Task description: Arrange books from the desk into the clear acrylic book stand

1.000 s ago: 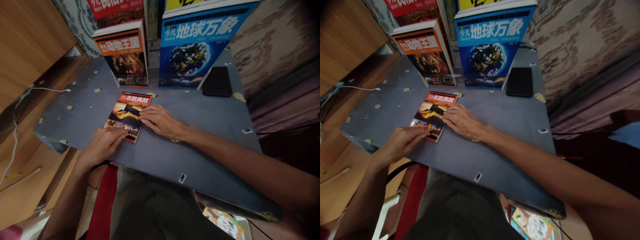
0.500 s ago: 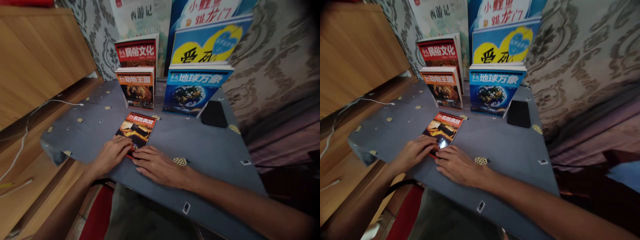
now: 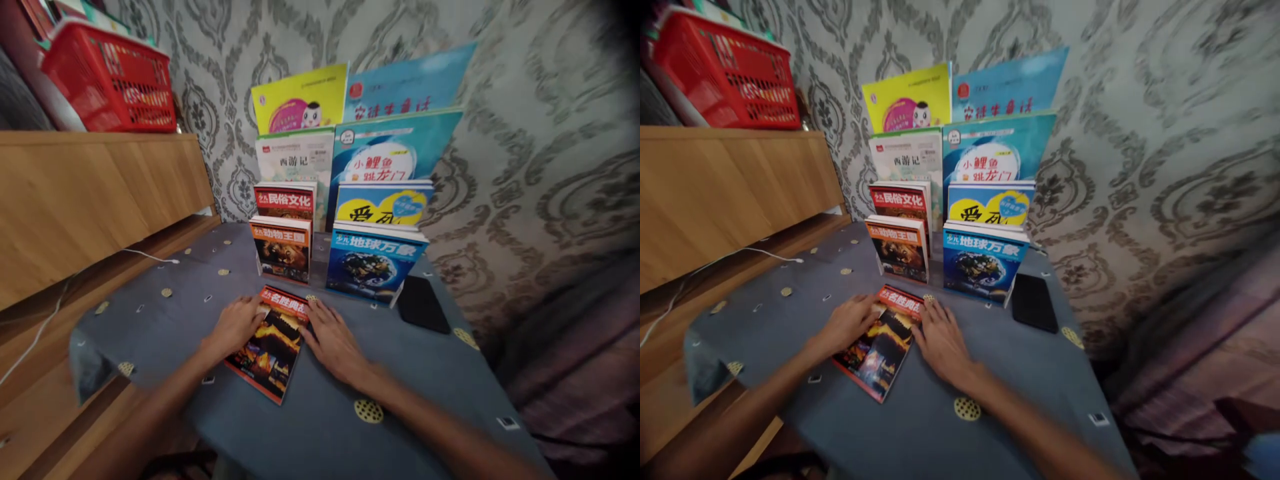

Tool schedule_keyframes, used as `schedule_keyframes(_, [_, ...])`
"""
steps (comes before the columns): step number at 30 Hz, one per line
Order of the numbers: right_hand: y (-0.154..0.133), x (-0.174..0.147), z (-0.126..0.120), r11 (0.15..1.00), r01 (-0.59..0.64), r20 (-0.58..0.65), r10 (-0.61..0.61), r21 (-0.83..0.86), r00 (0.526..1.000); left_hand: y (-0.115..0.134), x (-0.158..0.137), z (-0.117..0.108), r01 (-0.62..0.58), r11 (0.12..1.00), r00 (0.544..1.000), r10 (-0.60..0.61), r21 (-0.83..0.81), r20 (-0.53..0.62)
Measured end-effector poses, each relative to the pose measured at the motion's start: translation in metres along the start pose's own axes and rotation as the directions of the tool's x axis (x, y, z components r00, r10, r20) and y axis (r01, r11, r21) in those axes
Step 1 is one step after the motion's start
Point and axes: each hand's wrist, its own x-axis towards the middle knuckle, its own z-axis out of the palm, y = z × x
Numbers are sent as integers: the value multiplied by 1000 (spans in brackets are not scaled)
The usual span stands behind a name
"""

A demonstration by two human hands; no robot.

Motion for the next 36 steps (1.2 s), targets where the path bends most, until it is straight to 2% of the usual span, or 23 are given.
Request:
schedule_keyframes(7, [1, -5, 8, 999, 38, -24, -37, 22, 999, 3, 16, 6, 92, 988, 992, -102, -127, -78])
schedule_keyframes(11, [-3, -6, 3, 999, 18, 45, -20, 38, 999, -13, 35, 15, 139, 942, 978, -178, -306, -105])
schedule_keyframes(14, [-6, -6, 0, 999, 10, 73, -13, 46, 997, -26, 51, 23, 146, 864, 970, -221, -482, -103])
schedule_keyframes(17, [-7, -7, -2, 998, 17, 73, -21, 61, 997, -34, 62, 32, 114, 732, 970, -229, -671, -84])
schedule_keyframes(21, [-8, -8, -7, 995, -26, 114, 15, 94, 993, -36, 64, 43, 85, 466, 974, -226, -881, -25])
schedule_keyframes(24, [-9, -7, -10, 990, -57, 145, 38, 127, 989, -35, 60, 46, 87, 244, 981, -192, -966, 40])
schedule_keyframes(27, [-11, -7, -11, 986, -66, 160, 41, 154, 986, -33, 57, 46, 95, 76, 984, -161, -993, 81])
schedule_keyframes(31, [-15, -8, -15, 983, -77, 184, 45, 169, 982, -30, 55, 45, 94, -63, 987, -126, -994, 101])
schedule_keyframes(36, [-17, -11, -14, 980, -97, 184, 65, 172, 981, -30, 54, 45, 86, -133, 987, -120, -987, 103])
